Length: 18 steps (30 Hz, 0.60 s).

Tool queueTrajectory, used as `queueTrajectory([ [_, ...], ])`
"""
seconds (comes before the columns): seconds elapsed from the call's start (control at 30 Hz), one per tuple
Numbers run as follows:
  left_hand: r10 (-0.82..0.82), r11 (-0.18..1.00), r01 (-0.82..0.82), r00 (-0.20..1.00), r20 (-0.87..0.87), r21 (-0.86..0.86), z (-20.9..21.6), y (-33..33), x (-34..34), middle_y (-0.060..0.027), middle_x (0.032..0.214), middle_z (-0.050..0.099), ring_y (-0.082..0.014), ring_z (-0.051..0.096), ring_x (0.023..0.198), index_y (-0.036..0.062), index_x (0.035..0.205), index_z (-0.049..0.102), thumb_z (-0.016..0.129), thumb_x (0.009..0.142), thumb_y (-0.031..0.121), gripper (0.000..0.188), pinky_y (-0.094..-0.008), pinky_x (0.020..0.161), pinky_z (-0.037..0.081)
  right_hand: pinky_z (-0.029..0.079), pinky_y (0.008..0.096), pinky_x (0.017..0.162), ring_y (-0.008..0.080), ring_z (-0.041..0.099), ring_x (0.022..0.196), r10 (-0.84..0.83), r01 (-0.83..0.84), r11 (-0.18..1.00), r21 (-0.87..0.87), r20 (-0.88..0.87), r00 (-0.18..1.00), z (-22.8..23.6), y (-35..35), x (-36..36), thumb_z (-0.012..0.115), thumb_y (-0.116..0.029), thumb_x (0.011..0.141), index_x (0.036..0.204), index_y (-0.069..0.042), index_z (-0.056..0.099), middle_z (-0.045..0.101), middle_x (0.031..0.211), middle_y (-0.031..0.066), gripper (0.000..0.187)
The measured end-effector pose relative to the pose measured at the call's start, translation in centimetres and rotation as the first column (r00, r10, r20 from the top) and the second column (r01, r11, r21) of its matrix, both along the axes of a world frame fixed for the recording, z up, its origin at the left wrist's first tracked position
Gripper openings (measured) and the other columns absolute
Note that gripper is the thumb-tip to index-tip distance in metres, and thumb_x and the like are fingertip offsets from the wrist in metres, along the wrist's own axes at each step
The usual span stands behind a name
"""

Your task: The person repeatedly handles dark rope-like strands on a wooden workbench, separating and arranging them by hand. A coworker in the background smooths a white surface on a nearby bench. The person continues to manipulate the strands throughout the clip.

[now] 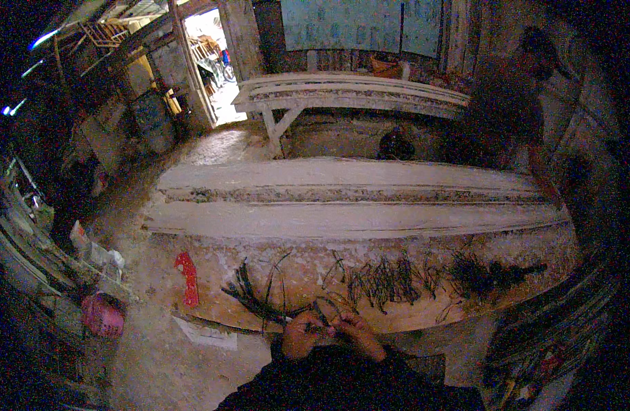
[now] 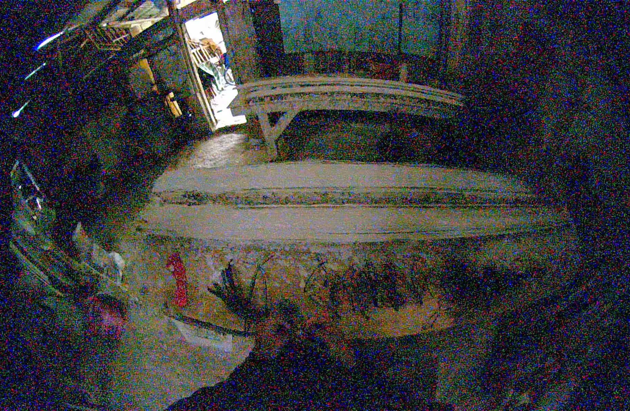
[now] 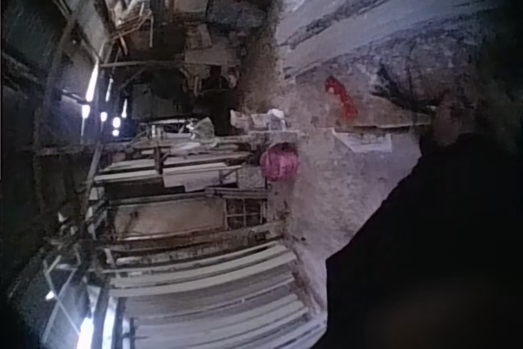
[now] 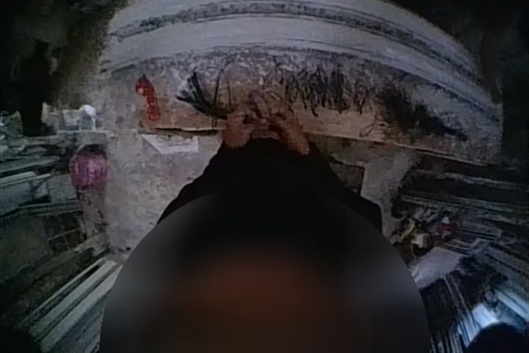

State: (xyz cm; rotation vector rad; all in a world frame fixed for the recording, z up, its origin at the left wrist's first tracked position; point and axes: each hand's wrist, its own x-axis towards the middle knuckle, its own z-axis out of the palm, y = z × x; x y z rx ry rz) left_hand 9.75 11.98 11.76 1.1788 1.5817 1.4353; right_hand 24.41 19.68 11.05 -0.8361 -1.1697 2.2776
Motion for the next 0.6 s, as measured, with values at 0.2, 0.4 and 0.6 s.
queueTrajectory([
  [0.2, -0.016, 0.997, 0.021, 0.997, 0.082, -0.071, -0.3, 0.1, 0.0, -0.0052, 0.076, 0.057, -0.0149, 0.054, 0.072, 0.005, 0.078, 0.053, 0.062, 0.073, 0.008, 0.011, -0.0286, 0.069, 0.045, 0.046, 0.0273, 0.07, 0.0157, 0.057, 0.075, -0.165, 0.082, 0.824, 0.56, 0.099, 0.981, 1.8, -0.7, 0.2, 0.054, -0.009, 0.082, 0.085, -0.004, 0.056, 0.06, 0.078, 0.0068, 0.006],
  [0.4, -0.021, 0.976, 0.131, 0.854, 0.52, -0.176, -1.7, 0.0, 0.2, -0.0066, 0.082, 0.058, -0.016, 0.057, 0.077, 0.0037, 0.082, 0.053, 0.058, 0.076, 0.0, 0.009, -0.0296, 0.066, 0.049, 0.046, 0.0273, 0.068, 0.016, 0.056, 0.074, -0.164, 0.048, 0.653, 0.756, 0.079, 0.983, 2.7, -0.7, 0.6, 0.052, -0.008, 0.082, 0.087, -0.004, 0.056, 0.059, 0.078, 0.007, 0.007],
  [0.6, 0.047, 0.965, 0.177, 0.613, 0.789, -0.195, -2.4, -0.1, 0.6, -0.008, 0.087, 0.058, -0.0203, 0.058, 0.081, 0.0028, 0.088, 0.052, 0.058, 0.079, 0.003, 0.011, -0.0364, 0.071, 0.052, 0.045, 0.0269, 0.066, 0.0161, 0.055, 0.075, -0.055, -0.034, 0.701, 0.712, 0.102, 0.993, 3.1, -0.8, 0.9, 0.053, -0.009, 0.082, 0.09, -0.005, 0.055, 0.058, 0.08, 0.0068, 0.009],
])
